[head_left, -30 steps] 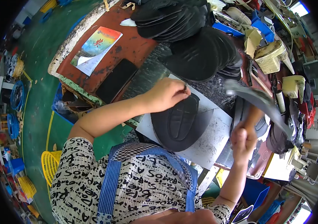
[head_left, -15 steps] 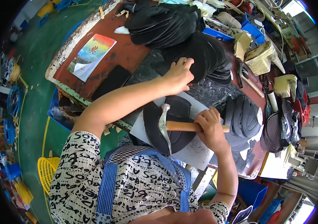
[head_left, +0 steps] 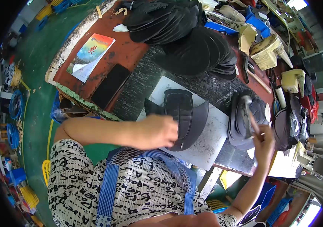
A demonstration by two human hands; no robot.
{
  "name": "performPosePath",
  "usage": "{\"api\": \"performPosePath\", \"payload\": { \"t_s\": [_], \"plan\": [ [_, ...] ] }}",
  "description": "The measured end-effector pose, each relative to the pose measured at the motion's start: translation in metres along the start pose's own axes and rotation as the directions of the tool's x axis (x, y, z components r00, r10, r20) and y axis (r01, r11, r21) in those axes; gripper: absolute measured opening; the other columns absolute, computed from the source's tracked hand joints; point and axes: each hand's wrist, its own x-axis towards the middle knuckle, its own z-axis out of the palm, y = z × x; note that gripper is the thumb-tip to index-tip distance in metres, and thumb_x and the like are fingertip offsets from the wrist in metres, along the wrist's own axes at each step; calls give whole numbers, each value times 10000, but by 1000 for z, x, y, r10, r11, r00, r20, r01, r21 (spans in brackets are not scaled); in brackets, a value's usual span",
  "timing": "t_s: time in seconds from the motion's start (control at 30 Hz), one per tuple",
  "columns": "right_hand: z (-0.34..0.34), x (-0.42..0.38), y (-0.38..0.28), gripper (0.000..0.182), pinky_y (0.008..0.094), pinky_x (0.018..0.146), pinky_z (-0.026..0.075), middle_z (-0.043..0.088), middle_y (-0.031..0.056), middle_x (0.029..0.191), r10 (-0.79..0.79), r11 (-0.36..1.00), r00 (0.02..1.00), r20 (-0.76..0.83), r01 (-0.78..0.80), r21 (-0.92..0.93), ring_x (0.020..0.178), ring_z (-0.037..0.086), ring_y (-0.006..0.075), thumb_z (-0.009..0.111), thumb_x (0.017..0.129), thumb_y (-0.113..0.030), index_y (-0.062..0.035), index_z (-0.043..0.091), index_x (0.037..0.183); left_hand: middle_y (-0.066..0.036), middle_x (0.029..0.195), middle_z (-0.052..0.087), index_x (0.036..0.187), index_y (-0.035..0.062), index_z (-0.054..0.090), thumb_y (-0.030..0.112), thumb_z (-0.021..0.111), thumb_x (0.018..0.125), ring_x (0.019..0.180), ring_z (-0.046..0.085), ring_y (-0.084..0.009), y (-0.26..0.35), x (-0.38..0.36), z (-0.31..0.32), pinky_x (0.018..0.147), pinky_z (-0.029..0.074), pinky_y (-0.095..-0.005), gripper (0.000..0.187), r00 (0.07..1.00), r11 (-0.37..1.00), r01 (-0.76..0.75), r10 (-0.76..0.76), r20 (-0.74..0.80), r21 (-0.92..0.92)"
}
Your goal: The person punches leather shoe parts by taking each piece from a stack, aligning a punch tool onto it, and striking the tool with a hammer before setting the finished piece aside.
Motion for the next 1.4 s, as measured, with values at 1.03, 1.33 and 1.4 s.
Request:
{"api": "performPosePath", "payload": {
  "t_s": [1.03,1.33,1.4],
  "plan": [
    [71,2,-76,240,296,484,324,466,-6,593,-62,978,953,297,-2,208,541,396,94,647,916,-201,18,571,850,-104,898,692,960,-15,641,42,624,897,800,689,-192,-62,37,-6,708,542,-305,87,854,925,281,-362,-374,-255],
    [76,4,-63,368,250,479,307,448,-17,594,-35,912,996,83,-2,411,541,377,59,624,945,-336,-17,525,792,-86,871,693,984,-35,644,58,590,930,785,663,-130,-71,24,-14,726,537,-266,120,821,730,330,-534,-199,-598],
    [73,2,-67,414,264,477,324,460,12,602,-31,839,999,27,11,544,533,387,85,641,931,-322,-31,449,708,-93,874,687,975,-22,642,64,608,916,804,675,-182,-69,22,-11,724,537,-289,110,850,857,287,-434,-299,-429]
  ]
}}
